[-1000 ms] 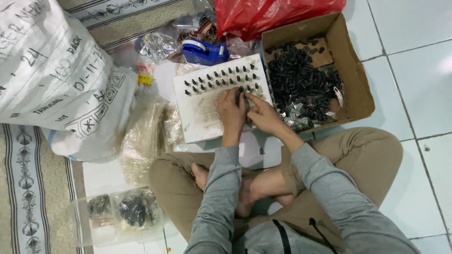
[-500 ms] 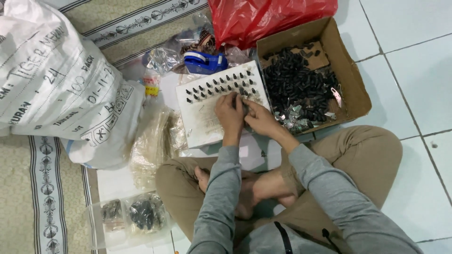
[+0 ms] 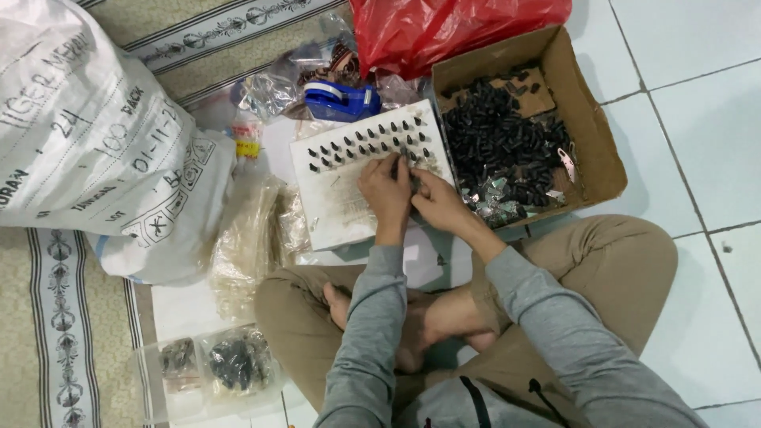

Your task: A person sits on the floor and manually assembles small black components before inserting them into a white grid template.

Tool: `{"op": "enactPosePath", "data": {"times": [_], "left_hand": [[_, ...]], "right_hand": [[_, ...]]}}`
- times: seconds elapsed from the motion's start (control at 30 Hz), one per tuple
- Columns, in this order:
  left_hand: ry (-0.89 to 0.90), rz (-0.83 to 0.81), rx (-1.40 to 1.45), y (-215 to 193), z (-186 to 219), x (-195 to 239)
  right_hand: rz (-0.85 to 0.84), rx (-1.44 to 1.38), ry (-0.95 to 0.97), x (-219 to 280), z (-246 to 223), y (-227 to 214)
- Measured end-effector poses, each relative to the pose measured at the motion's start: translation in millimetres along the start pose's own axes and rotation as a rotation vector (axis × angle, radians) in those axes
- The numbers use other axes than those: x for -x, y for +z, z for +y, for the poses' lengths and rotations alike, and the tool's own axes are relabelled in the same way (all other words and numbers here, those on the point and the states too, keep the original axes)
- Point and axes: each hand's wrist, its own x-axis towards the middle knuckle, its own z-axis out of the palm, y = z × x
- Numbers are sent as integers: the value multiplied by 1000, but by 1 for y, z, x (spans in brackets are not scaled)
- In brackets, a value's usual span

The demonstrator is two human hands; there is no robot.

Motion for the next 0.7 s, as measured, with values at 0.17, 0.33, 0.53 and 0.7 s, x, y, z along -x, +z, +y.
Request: {"op": "enactPosePath", "data": {"times": [0.17, 0.33, 0.53, 0.7], "left_hand": [[-35, -1, 44, -4, 3, 3], [-36, -14, 64, -11, 9, 2], [-35, -54, 61, -13, 8, 3], [-47, -54, 91, -13, 8, 4]], "right_hand": [[-16, -37, -7, 5, -10, -2], [-3, -37, -27, 5, -8, -1], [-20, -31, -9, 9, -19, -3], [-40, -72, -4, 6, -13, -2]]}}
